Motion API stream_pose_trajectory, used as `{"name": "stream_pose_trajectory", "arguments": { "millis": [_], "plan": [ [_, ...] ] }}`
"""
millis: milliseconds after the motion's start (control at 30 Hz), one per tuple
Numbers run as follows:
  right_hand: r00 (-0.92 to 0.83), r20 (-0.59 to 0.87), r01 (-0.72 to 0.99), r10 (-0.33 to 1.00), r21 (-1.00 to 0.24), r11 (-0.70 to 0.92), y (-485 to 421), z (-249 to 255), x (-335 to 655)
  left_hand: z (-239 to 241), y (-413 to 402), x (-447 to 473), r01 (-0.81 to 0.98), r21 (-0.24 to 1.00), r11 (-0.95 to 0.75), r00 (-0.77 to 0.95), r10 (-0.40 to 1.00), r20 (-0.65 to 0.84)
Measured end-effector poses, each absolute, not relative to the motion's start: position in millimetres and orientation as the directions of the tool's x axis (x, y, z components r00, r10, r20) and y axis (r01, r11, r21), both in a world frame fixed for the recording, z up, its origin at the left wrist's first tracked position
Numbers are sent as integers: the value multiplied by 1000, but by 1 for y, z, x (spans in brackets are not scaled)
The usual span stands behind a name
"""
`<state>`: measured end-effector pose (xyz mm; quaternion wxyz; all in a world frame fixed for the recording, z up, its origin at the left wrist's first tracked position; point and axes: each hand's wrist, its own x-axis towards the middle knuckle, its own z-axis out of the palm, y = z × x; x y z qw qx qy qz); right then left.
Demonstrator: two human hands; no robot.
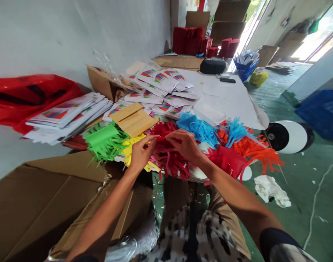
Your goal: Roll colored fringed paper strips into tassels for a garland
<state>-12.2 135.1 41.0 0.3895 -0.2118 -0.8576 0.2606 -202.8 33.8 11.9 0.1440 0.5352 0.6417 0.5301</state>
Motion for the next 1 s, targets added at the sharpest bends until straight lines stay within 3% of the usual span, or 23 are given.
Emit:
{"name": "stream_pose_trajectory", "arguments": {
  "millis": [233, 367, 500, 600, 667, 767, 900, 1000],
  "plan": [
    [-690, 506, 292, 518, -459, 839, 127, 50, -12, 15, 36, -203, 566, 816, -121, -436, 795, 421],
    [-654, 507, 432, 561, -359, 828, 118, 56, 40, 20, 30, -201, 699, 708, -99, -416, 749, 516],
    [-474, 507, 705, 720, -271, 655, 107, 50, 136, 36, 13, -185, 853, 486, -192, -280, 617, 736],
    [-235, 451, 900, 861, -235, 368, 104, 31, 199, 48, 2, -150, 828, 474, -300, -235, 582, 779],
    [-123, 355, 910, 927, -332, 249, 104, 16, 224, 48, 5, -115, 729, 576, -369, -210, 681, 702],
    [-78, 236, 818, 969, -540, 197, 104, 1, 236, 35, 29, -58, 529, 773, -351, -82, 885, 458],
    [-51, 281, 747, 958, -626, 223, 100, -2, 230, 9, 79, -7, 328, 940, -91, -117, 984, 136],
    [-55, 316, 701, 947, -664, 262, 94, -3, 225, -3, 105, 8, 297, 955, -16, -154, 986, 65]
  ]
}}
